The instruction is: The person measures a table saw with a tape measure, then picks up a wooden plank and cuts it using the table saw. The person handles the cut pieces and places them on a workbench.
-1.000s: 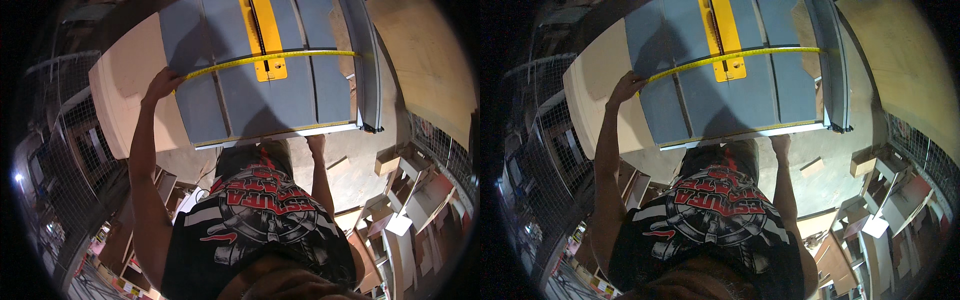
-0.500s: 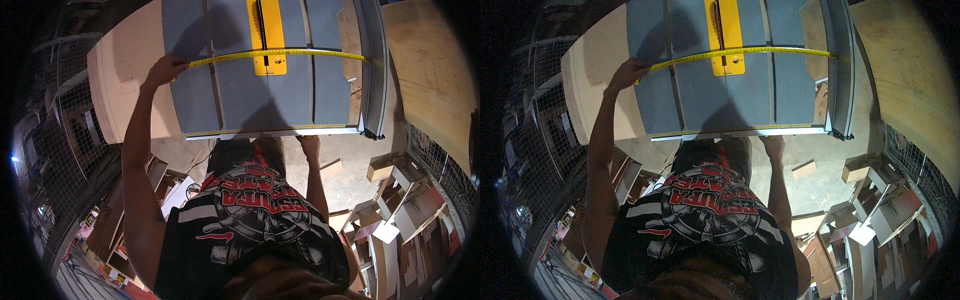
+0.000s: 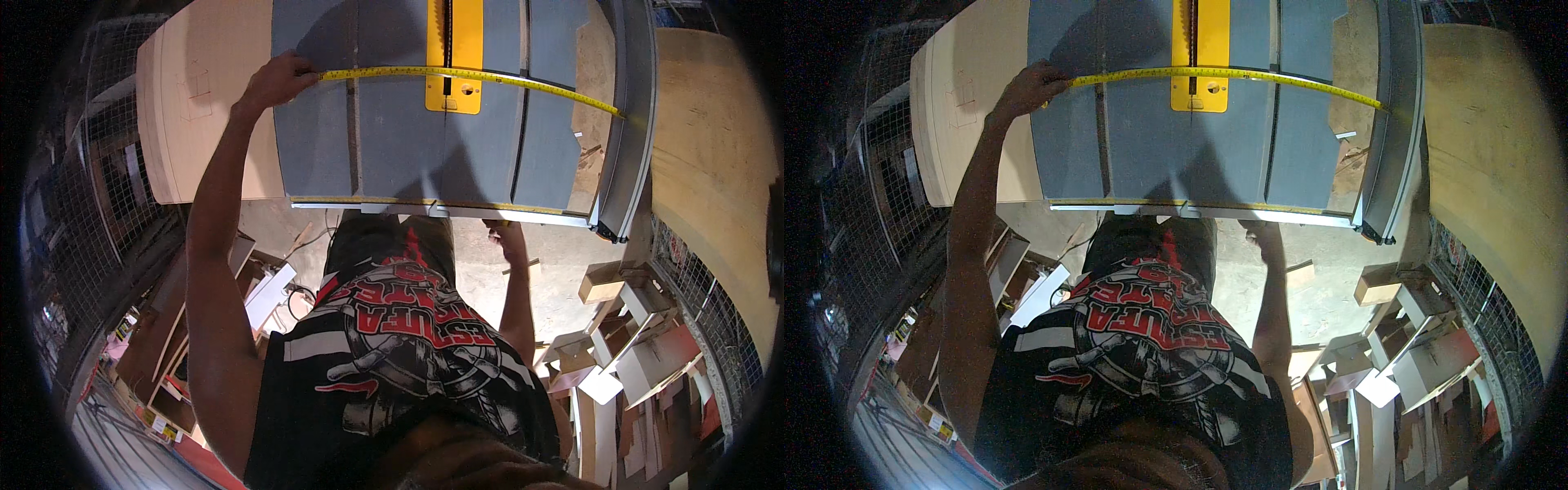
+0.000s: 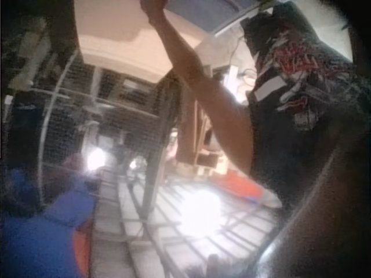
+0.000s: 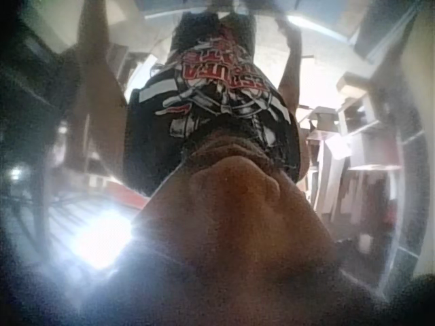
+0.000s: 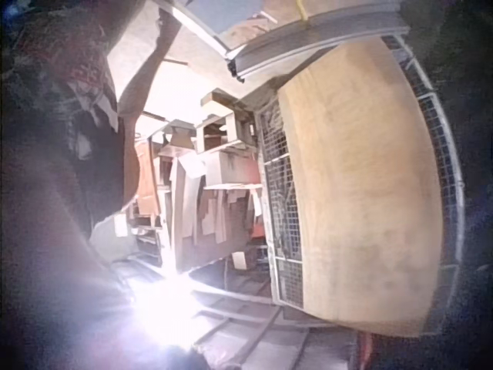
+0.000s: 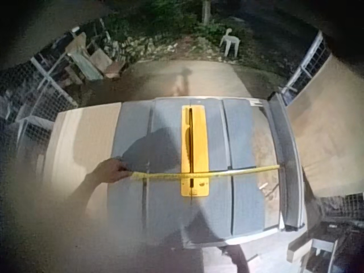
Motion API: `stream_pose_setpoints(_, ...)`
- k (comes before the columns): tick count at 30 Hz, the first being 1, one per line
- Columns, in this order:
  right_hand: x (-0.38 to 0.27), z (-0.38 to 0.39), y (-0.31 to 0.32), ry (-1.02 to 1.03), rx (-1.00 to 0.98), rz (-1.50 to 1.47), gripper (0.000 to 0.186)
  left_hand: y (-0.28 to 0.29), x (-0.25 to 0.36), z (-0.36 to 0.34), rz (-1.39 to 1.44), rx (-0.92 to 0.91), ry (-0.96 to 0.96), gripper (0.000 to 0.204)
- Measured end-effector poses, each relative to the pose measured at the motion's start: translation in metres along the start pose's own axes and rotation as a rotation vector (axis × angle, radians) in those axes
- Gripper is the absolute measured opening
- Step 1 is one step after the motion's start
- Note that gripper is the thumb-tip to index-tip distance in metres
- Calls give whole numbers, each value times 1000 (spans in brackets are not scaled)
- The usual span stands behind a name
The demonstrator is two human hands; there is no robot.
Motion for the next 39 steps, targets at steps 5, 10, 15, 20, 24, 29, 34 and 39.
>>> stream_pose_setpoints(5,43,-22,3,100,251,130,32,-4,-1,3,34,68,-12,38)
stream_pose_setpoints(10,96,-52,19,-155,-573,-560,41,-6,16,-1,18,19,-58,38)
stream_pose_setpoints(15,38,-14,9,-119,-194,-70,33,-2,29,11,5,83,-37,40)
stream_pose_setpoints(20,18,-10,-19,193,325,423,27,-9,18,-1,51,85,-50,39)
stream_pose_setpoints(24,21,-19,-12,-20,-220,-188,25,-3,32,2,147,94,-53,39)
stream_pose_setpoints(29,54,-35,-3,-133,-446,-398,45,1,48,0,102,83,-105,38)
stream_pose_setpoints(34,-11,5,-21,42,202,357,33,-10,30,-2,-11,186,-197,41)
stream_pose_setpoints(39,3,-2,-27,43,169,-58,19,-2,39,5,-25,235,-135,37)
Point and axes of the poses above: each hand's wrist, its own z-axis away from the middle knuckle, its own y-axis out of the back of the hand, x = y × z, the point moved 5 cm from there along -z, towards the middle knuckle, and after that the axes turned 2 degrees about -y, right-handed, at the moved point
